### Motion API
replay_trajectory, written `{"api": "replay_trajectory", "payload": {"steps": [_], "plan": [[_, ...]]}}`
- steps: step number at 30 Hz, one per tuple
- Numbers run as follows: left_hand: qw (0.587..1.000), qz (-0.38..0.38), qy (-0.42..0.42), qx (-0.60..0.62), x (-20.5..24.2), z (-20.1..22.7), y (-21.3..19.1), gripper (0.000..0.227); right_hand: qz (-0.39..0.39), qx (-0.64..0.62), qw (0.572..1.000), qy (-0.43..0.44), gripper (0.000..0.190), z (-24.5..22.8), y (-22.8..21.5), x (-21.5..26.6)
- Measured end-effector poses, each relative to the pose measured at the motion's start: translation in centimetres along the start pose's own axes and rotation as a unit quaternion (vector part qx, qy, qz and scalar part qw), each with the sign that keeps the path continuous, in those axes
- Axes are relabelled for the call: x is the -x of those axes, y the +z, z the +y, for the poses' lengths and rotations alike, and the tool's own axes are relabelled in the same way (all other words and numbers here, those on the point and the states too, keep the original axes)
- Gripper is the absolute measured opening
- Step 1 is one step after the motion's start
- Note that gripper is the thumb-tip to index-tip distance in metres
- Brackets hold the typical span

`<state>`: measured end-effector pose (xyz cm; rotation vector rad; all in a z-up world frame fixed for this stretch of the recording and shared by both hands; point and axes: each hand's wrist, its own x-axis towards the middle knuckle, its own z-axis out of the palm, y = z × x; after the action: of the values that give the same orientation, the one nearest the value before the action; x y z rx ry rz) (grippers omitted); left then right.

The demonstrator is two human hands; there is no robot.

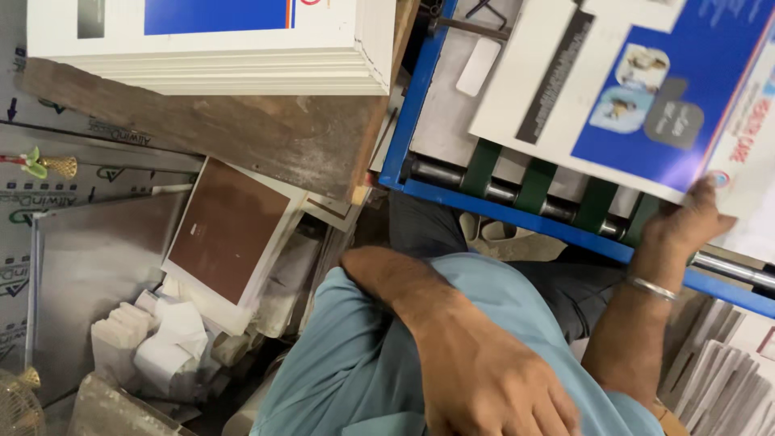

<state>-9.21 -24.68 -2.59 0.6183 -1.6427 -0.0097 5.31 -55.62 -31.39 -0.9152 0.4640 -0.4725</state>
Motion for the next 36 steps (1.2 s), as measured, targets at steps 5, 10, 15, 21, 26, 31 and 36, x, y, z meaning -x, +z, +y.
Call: {"api": "replay_trajectory", "payload": {"steps": [5, 10, 15, 21, 26, 31, 36], "plan": [[0.999, 0.009, 0.011, 0.038, 0.0, 0.1, -0.8, 0.023, 0.007, 0.022, 1.0, -0.016, 0.041, 0.2, -4.3, -0.5], [0.998, 0.039, 0.028, -0.031, -2.0, 0.9, -2.8, 0.021, 0.023, -0.005, 1.0, 0.005, 0.04, -0.3, -4.2, 0.4], [0.859, 0.034, -0.164, -0.484, 0.7, 5.7, -8.0, 0.022, -0.039, 0.002, 0.999, -0.008, 0.042, -0.6, -3.9, 0.5], [0.49, 0.4, -0.37, -0.68, 4.1, 13.1, -11.0, 0.038, -0.005, 0.004, 1.0, 0.021, 0.043, -0.9, -4.8, 1.6], [0.26, -0.003, -0.468, -0.845, 7.1, 18.0, -16.8, 0.063, -0.015, 0.038, 0.999, -0.008, 0.044, -0.4, -5.7, 2.9], [0.301, 0.095, -0.493, -0.81, 10.7, 17.8, -17.5, 0.049, 0.017, 0.073, 0.997, 0.028, 0.041, -0.6, -6.4, 5.4], [0.308, 0.083, -0.445, -0.836, 11.7, 17.6, -17.3, 0.045, -0.05, 0.059, 0.997, 0.009, 0.039, -1.1, -5.7, 7.5]]}}
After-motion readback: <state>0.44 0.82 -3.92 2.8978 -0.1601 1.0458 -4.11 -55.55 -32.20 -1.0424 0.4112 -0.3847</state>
